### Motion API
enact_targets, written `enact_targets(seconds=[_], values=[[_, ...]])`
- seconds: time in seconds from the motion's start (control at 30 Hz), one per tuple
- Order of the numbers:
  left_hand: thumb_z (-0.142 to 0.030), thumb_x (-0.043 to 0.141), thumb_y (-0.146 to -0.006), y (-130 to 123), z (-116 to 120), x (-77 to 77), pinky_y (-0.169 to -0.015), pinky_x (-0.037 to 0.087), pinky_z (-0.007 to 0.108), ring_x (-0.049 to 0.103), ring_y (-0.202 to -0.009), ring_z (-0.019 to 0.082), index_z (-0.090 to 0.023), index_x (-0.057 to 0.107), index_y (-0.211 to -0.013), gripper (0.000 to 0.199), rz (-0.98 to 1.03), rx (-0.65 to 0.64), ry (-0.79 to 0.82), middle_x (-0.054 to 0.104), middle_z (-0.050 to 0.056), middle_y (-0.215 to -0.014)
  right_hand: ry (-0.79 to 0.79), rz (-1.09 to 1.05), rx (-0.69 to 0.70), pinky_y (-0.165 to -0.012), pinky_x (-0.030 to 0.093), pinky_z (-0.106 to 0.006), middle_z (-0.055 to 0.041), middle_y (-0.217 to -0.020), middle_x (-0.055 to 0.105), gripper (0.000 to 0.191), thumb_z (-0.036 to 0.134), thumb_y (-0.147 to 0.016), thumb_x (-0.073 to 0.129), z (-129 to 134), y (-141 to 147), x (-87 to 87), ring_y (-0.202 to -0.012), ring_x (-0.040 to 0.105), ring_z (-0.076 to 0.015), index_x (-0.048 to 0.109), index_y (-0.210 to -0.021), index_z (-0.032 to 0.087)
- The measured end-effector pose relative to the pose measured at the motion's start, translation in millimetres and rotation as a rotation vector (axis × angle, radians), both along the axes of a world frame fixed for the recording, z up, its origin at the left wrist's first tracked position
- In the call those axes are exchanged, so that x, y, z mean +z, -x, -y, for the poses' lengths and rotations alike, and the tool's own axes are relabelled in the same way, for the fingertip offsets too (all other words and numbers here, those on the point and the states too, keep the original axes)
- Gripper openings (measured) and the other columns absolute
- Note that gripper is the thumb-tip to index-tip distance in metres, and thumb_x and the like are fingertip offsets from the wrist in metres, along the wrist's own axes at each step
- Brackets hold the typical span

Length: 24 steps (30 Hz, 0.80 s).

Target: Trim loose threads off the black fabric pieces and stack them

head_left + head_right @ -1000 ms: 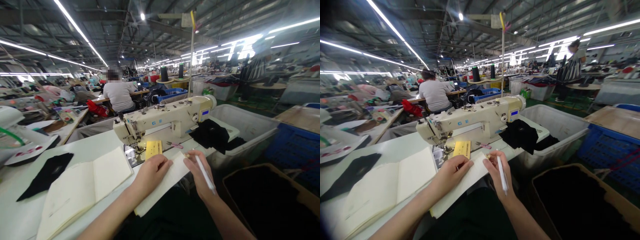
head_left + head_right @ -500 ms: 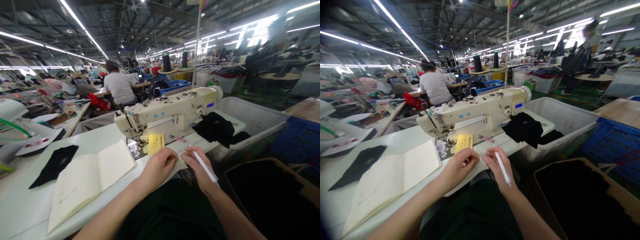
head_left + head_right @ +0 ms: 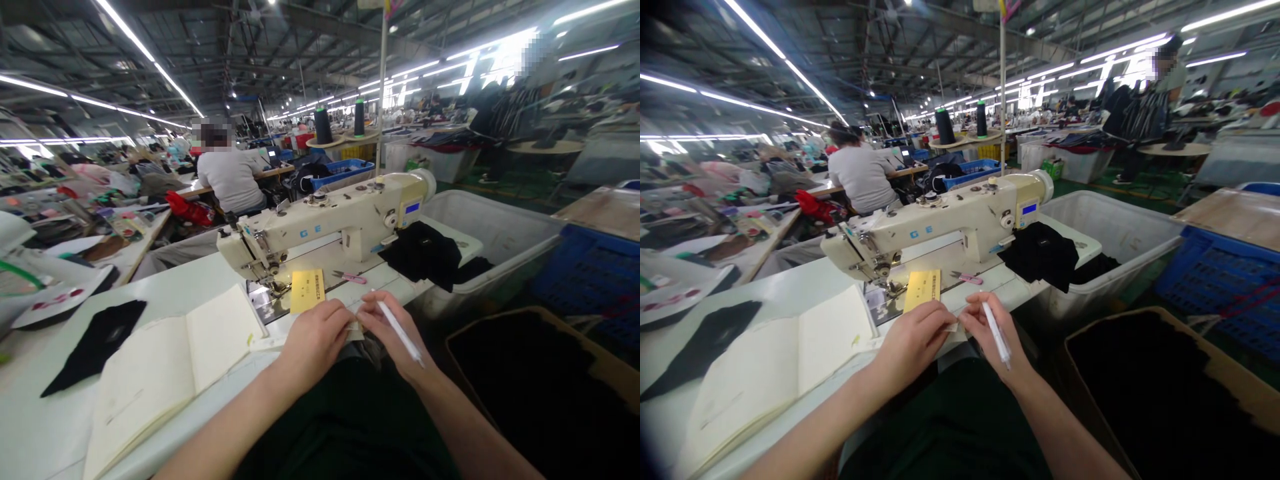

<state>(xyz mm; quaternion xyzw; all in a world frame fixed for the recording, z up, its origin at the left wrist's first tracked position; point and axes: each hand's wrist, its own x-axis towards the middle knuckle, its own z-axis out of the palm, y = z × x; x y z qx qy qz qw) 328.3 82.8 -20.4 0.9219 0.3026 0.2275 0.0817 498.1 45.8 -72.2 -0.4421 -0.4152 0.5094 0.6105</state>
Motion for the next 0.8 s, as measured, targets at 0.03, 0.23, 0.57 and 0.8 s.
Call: enact_targets(seconds=[0.03, 0.23, 0.57, 0.8], values=[[-0.01, 0.049, -0.09, 0.2, 0.2, -0.4, -0.07, 0.05, 0.03, 0.061, -0.08, 0.02, -0.018, 0.063, -0.092, 0.016, -0.022, -0.002, -0.037, 0.064, 0.006, -0.089, -0.008, 0.008, 0.002, -0.072, 0.05, -0.031, 0.0017, -0.083, 0.064, 0.037, 0.041, -0.077, 0.078, -0.5, -0.3, -0.3, -0.074, 0.063, -0.016, 0.057, -0.102, 0.024], [-0.015, 0.047, -0.095, 3.2, -1.3, -6.1, -0.068, 0.051, 0.028, 0.063, -0.077, 0.019, -0.018, 0.062, -0.093, 0.015, 0.009, -0.017, -0.131, 0.065, 0.006, -0.087, -0.014, -0.007, 0.04, -0.073, 0.049, -0.031, 0.0024, -0.085, 0.063, 0.035, 0.038, -0.079, 0.077, -3.5, -1.6, -0.8, -0.075, 0.062, -0.0157, 0.057, -0.105, 0.025], [-0.018, 0.04, -0.099, 5.0, 3.0, -5.9, -0.063, 0.051, 0.031, 0.063, -0.073, 0.019, -0.017, 0.06, -0.1, 0.02, 0.006, -0.08, -0.393, 0.068, 0.005, -0.087, -0.05, -0.002, 0.017, -0.073, 0.049, -0.031, 0.0015, -0.084, 0.063, 0.037, 0.038, -0.078, 0.076, -6.6, -1.3, 8.8, -0.075, 0.061, -0.0154, 0.057, -0.106, 0.023], [-0.017, 0.04, -0.099, 6.2, 4.3, -3.4, -0.065, 0.049, 0.031, 0.063, -0.075, 0.02, -0.018, 0.06, -0.104, 0.02, -0.046, -0.074, -0.429, 0.069, 0.007, -0.09, -0.059, -0.048, 0.038, -0.081, 0.051, -0.033, 0.0004, -0.089, 0.066, 0.035, 0.038, -0.081, 0.074, -4.4, -2.1, 8.8, -0.085, 0.065, -0.018, 0.057, -0.108, 0.024]])
